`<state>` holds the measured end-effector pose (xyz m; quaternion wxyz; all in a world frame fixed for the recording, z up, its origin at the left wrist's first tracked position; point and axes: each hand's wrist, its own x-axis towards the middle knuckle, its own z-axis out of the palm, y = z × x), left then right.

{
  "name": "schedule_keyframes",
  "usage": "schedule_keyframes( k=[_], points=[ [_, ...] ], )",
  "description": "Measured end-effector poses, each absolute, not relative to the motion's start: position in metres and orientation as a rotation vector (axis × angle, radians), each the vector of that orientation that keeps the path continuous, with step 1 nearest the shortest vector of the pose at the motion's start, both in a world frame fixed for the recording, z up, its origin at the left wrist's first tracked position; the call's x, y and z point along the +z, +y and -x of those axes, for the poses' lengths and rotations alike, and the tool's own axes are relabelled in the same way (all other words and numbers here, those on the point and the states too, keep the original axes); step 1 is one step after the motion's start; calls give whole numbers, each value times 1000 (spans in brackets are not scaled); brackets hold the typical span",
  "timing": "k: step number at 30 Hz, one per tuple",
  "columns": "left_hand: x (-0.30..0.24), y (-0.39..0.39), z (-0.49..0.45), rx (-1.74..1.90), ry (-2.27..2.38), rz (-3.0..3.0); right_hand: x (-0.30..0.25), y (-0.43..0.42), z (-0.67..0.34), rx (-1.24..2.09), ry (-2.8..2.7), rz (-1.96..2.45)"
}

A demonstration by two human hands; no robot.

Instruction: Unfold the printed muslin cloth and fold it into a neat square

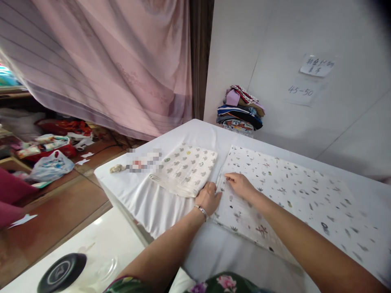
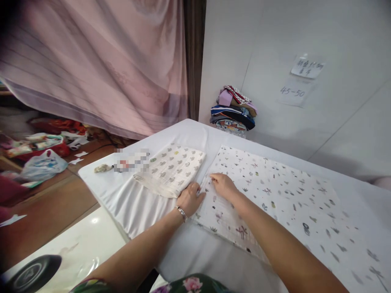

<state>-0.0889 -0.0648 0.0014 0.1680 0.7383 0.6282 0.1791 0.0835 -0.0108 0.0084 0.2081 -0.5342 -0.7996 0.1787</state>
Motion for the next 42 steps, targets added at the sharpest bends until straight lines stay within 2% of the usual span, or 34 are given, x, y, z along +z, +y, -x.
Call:
schedule_keyframes(
  k=[10,19,29,34,42],
  points=[
    [-2,-62,93,506,1705,-2126,18,25,-70,448,-2664,1412],
    [-1,-60,97,573,1682,-2095,21,25,-62,434,-2604,1373],
    [0,-58,98,465,1687,-2045,19,30,-61,506,-2638,1378],
    [-3,-59,98,481,1652,-2054,20,42,-69,663,-2626,1304],
    [-2,-59,100,439,1638,-2033,18,68,-77,1004,-2503,1466]
  ],
)
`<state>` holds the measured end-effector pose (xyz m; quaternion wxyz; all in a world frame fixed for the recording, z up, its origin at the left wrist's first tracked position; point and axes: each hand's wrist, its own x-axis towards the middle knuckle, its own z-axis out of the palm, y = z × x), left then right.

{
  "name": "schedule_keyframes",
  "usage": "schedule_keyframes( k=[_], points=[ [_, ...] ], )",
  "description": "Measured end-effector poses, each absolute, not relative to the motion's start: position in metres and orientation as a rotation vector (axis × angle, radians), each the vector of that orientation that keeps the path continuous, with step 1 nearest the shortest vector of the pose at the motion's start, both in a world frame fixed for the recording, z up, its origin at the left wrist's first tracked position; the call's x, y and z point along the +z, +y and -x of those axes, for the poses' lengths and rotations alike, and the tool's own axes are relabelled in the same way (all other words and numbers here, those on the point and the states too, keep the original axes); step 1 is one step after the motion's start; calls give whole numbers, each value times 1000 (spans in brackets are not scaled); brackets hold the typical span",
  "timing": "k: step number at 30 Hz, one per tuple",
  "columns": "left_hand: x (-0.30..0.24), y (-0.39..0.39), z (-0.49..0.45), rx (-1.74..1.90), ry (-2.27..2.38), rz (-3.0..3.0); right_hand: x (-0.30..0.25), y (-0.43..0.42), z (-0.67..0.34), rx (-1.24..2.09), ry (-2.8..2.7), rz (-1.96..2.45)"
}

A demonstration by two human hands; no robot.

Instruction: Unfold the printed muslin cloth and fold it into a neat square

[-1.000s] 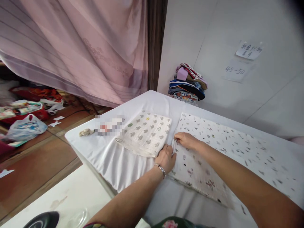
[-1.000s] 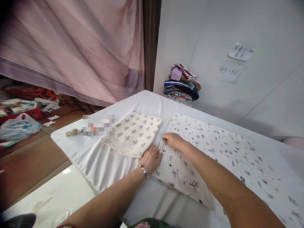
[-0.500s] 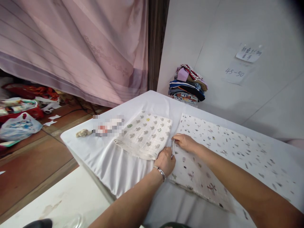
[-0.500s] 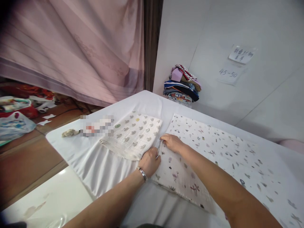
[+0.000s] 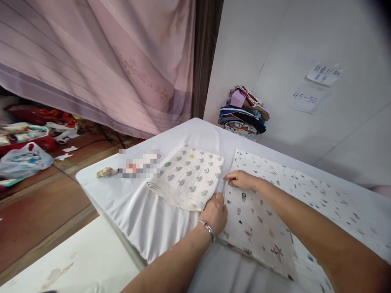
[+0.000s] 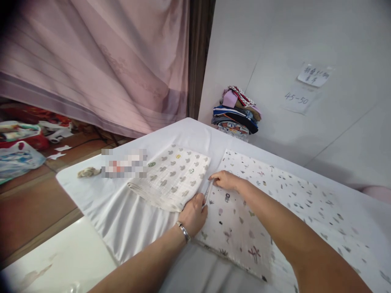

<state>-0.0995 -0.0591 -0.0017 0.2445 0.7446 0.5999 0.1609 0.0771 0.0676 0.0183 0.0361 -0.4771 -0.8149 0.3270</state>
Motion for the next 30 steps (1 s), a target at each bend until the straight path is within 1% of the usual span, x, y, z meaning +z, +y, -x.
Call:
schedule_keyframes(
  k=[2,6,16,20,26,30],
  points=[
    [-1,-59,99,438,1630,-2038,19,72,-80,970,-2502,1485],
    [-2,-59,99,451,1633,-2044,24,77,-84,791,-2545,1542],
    [-4,-59,99,459,1634,-2064,30,78,-73,658,-2611,1459],
    [-3,-59,98,445,1651,-2034,30,79,-72,673,-2600,1492],
    [-1,-59,98,416,1659,-2013,32,88,-70,876,-2648,1700],
    [-1,-59,99,446,1640,-2010,37,93,-63,802,-2723,1755]
  ],
)
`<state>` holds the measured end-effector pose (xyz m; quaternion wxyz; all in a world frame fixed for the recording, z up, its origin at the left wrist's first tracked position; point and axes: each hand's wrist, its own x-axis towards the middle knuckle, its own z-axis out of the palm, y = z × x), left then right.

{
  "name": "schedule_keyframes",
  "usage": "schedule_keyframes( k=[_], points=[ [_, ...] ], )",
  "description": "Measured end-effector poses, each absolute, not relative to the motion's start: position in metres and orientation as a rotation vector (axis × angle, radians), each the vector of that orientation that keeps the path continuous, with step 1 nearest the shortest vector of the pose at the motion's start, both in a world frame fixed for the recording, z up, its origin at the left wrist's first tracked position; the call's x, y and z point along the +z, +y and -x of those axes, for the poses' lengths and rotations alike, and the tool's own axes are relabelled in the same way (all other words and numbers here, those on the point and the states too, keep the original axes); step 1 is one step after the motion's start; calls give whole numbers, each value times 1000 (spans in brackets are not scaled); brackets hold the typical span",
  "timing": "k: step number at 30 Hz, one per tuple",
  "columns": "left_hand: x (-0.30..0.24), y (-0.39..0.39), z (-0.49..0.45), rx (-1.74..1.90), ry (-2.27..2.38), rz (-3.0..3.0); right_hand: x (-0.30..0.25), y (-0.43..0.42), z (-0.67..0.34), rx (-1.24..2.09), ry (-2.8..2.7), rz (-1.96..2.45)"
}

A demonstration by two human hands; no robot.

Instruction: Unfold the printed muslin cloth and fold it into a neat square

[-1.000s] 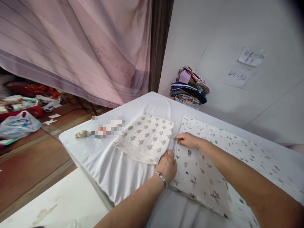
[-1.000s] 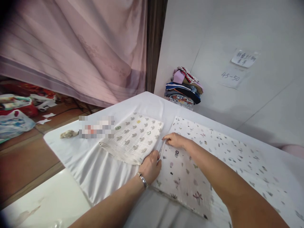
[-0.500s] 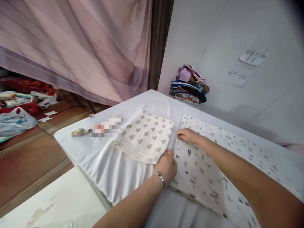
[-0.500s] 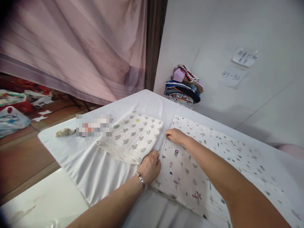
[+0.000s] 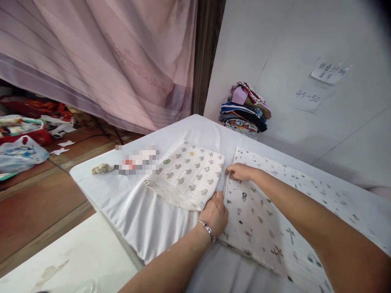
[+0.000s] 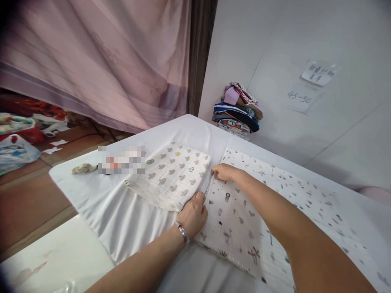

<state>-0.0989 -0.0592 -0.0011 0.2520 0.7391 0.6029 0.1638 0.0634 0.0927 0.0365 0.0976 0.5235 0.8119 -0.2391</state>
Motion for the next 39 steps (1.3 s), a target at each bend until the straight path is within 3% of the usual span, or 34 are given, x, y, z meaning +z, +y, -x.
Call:
schedule_keyframes(
  k=[11,18,31,39],
  points=[
    [-2,-61,101,596,1533,-2042,43,91,-53,-249,2630,-1251],
    [5,-61,102,352,1614,-2008,34,82,-75,-141,2918,-1046],
    [6,-62,104,350,1500,-2153,33,84,-82,-138,3047,-815],
    [5,-62,103,300,1543,-2090,44,83,-83,-308,2961,-843]
  ],
)
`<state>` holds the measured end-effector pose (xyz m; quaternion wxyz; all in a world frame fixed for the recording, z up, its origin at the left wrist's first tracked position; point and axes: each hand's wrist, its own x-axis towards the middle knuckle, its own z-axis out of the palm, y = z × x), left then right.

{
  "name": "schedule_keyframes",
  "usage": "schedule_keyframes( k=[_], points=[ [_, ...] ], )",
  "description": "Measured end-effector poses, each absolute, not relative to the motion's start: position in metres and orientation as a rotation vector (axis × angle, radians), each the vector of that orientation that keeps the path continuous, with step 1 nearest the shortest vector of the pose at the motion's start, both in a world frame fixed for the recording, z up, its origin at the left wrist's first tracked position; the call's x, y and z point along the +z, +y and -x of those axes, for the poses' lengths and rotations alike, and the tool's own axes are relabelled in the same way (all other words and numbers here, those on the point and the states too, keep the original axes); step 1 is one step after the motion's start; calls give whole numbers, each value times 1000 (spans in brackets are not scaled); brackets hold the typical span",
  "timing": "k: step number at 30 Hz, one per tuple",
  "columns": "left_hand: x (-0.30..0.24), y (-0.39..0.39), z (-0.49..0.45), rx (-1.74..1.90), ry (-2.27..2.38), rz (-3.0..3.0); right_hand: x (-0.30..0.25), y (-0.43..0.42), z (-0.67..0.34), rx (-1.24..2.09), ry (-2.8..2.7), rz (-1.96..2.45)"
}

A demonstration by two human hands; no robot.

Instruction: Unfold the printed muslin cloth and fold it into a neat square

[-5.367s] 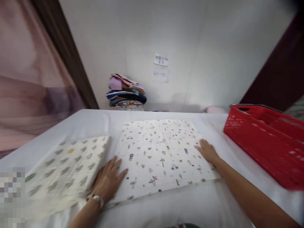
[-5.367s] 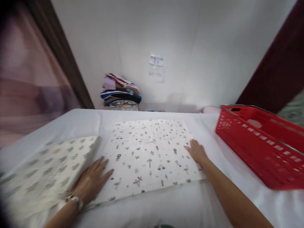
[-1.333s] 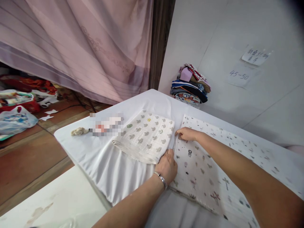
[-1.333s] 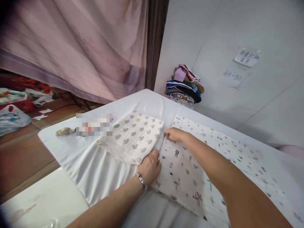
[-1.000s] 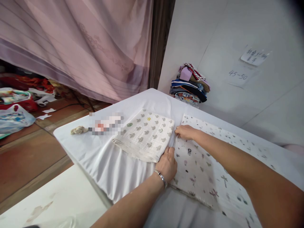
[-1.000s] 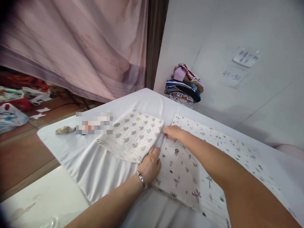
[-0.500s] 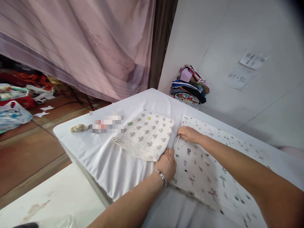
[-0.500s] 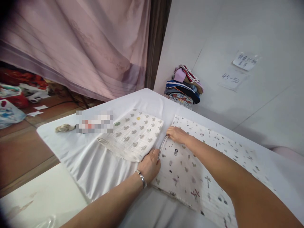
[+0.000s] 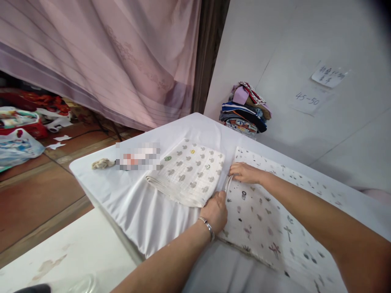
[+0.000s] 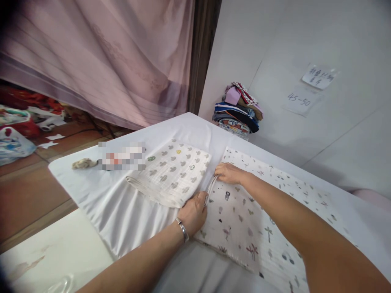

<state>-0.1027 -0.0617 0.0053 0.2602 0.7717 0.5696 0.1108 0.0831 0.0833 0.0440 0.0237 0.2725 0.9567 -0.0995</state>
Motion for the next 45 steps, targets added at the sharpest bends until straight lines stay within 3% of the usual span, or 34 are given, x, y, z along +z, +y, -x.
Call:
schedule_keyframes(
  k=[18,45],
  points=[
    [2,-62,100,320,1640,-1987,44,101,-46,-205,2405,-1155],
    [-4,-61,99,472,1663,-2066,52,90,-51,-163,2564,-1007]
  ],
)
